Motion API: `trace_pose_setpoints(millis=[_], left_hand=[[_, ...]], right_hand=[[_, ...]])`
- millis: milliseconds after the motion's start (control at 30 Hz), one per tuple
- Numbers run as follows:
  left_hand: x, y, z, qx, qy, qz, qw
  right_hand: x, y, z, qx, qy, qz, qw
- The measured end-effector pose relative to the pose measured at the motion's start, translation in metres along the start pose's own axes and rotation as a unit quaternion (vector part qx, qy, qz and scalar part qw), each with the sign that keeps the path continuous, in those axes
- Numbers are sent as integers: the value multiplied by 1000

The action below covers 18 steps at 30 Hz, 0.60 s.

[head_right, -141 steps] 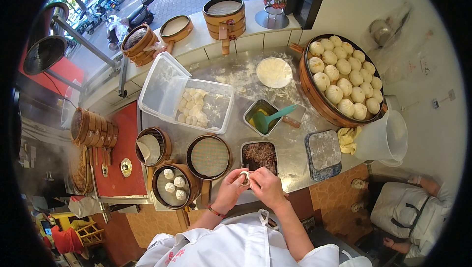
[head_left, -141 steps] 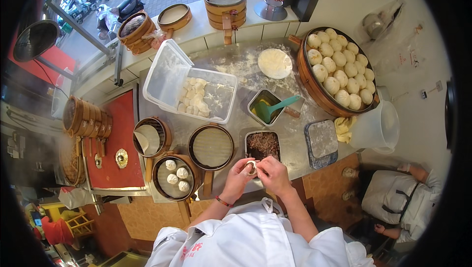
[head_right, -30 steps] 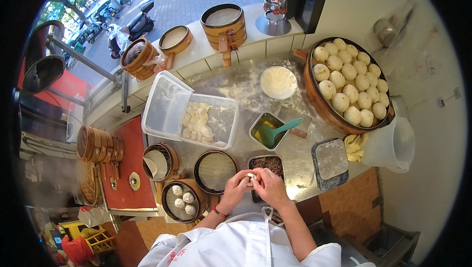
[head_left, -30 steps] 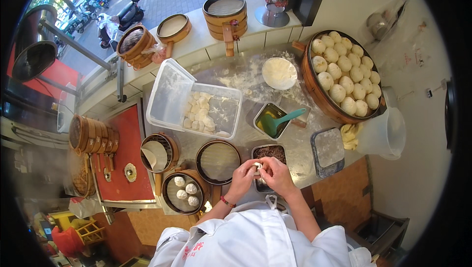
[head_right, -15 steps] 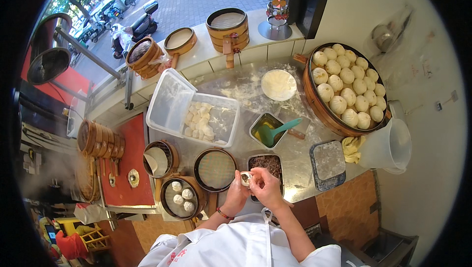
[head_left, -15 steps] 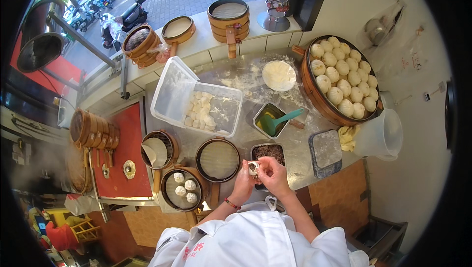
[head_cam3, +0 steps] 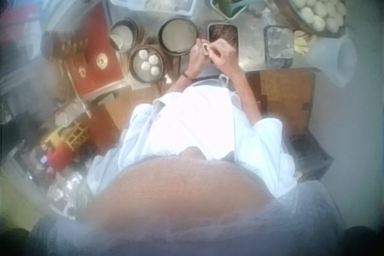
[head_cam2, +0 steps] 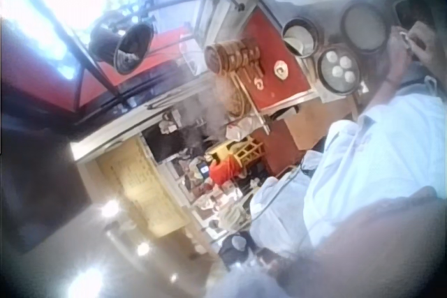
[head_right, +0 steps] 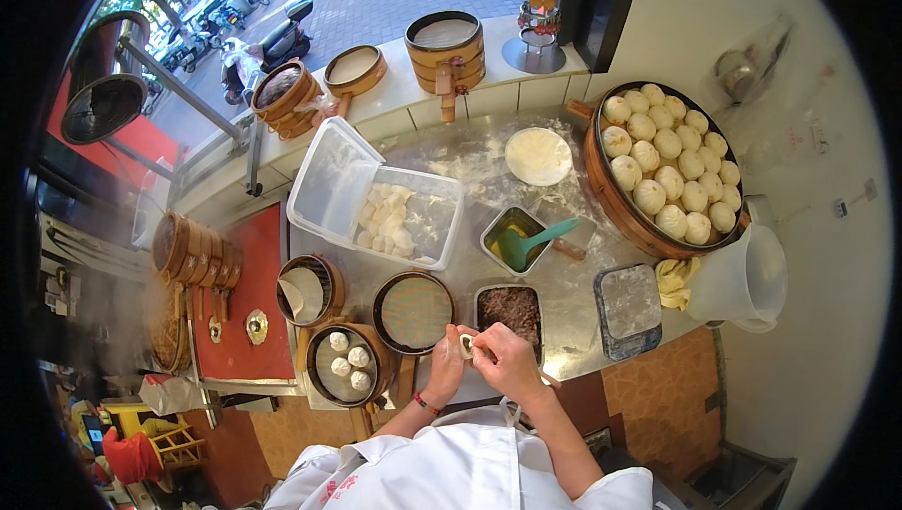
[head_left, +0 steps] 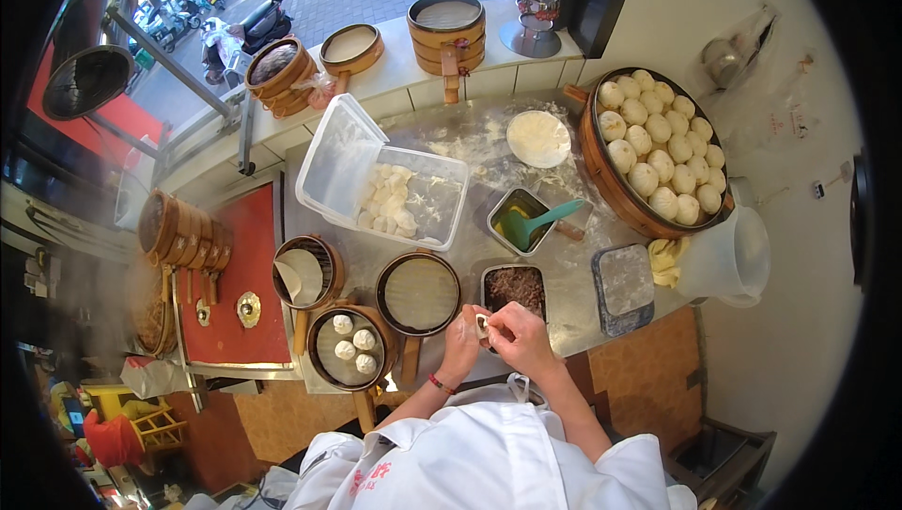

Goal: The person prepares dumplings by flattening dough discs, filling them with meat using a spoon, and pleating the edges to seal them. The finished dumplings are placed into a bamboo steamer basket.

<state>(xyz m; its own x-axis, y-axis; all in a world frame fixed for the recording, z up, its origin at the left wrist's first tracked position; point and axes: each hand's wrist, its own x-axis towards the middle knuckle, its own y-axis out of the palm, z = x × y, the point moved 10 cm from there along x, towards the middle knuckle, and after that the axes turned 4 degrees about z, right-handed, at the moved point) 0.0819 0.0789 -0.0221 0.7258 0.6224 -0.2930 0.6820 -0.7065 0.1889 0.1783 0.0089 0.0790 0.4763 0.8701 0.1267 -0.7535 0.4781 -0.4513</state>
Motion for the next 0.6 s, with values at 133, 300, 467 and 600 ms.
trace_pose_setpoints(millis=[133,300,467,600], left_hand=[[-3,-5,-15,91,25,6,996],[-4,-7,-14,119,21,36,992],[-10,8,-1,-189,-102,56,975],[-12,3,7,-165,-98,33,981]], right_hand=[[2,3,-1,46,68,18,996],[-1,7,-4,47,30,16,998],[-8,8,-20,134,122,-33,983],[-8,16,-22,201,146,-48,968]])
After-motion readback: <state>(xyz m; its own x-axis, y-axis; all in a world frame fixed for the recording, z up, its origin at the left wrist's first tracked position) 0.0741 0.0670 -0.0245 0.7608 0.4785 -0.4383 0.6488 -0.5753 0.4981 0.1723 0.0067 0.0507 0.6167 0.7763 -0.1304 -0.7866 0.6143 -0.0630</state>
